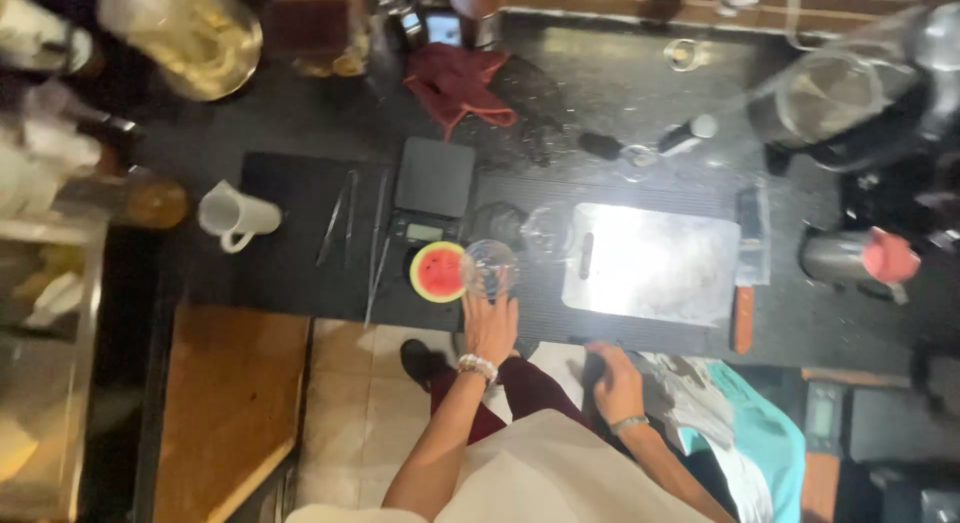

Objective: Prepare and serve multiple cocktails using various bar tools and ingredients, including cutting fruit garnish.

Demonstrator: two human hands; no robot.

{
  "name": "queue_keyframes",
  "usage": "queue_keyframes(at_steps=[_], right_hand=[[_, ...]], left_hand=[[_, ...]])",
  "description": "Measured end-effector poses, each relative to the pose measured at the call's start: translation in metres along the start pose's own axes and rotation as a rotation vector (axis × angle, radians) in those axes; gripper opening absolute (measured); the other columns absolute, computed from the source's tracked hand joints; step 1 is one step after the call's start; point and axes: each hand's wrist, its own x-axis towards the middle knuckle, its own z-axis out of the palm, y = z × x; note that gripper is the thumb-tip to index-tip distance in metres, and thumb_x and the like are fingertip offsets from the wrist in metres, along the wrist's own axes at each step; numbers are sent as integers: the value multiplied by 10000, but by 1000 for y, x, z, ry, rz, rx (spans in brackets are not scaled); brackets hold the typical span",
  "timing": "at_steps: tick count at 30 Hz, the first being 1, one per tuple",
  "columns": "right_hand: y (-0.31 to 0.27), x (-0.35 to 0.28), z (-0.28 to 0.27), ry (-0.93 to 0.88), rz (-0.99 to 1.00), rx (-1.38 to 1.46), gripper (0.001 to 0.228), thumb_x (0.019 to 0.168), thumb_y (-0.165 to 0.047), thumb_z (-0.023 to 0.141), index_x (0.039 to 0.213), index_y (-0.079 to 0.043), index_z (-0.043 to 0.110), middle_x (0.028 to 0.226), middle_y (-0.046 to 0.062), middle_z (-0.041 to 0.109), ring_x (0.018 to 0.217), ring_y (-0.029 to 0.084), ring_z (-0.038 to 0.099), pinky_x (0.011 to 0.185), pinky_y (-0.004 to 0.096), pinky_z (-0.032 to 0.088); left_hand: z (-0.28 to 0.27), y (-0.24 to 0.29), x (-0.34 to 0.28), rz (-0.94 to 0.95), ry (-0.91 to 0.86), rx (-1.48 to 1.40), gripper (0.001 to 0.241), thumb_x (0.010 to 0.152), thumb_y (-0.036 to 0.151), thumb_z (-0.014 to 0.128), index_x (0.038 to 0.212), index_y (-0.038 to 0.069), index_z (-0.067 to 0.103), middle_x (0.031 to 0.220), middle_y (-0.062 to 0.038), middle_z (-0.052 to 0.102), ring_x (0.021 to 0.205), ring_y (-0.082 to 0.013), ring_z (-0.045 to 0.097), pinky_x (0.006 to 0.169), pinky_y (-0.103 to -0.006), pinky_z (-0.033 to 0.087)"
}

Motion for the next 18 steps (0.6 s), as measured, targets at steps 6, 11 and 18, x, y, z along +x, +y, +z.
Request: queue_keyframes(at_steps=[6, 11, 18], right_hand=[[118, -19, -115, 597, 327, -71, 442, 727, 166, 471, 1111, -12, 601, 1007, 164, 644, 947, 325, 628, 873, 392, 511], [238, 57, -229, 953, 560, 596, 324, 931, 86, 465, 1158, -103, 596, 1036, 42, 636, 825, 174, 685, 615, 327, 579], [250, 129, -257, 701, 779, 650, 370, 1018, -373, 552, 1287, -131, 477, 1058, 65, 587, 689, 178, 658, 579, 389, 605]], left_hand=[[-13, -4, -27, 77, -133, -6, 667, 911, 241, 626, 1505, 41, 401, 1539, -408, 236, 1456, -549, 198, 1192, -583, 206], [-21, -55, -68, 59, -145, -156, 427, 912, 155, 614, 1327, 57, 608, 1552, -289, 407, 1445, -449, 365, 1173, -471, 327], [-24, -282, -233, -536, -204, -229, 407, 875, 157, 629, 1279, 120, 659, 1189, -96, 686, 1045, -278, 665, 927, -384, 513]])
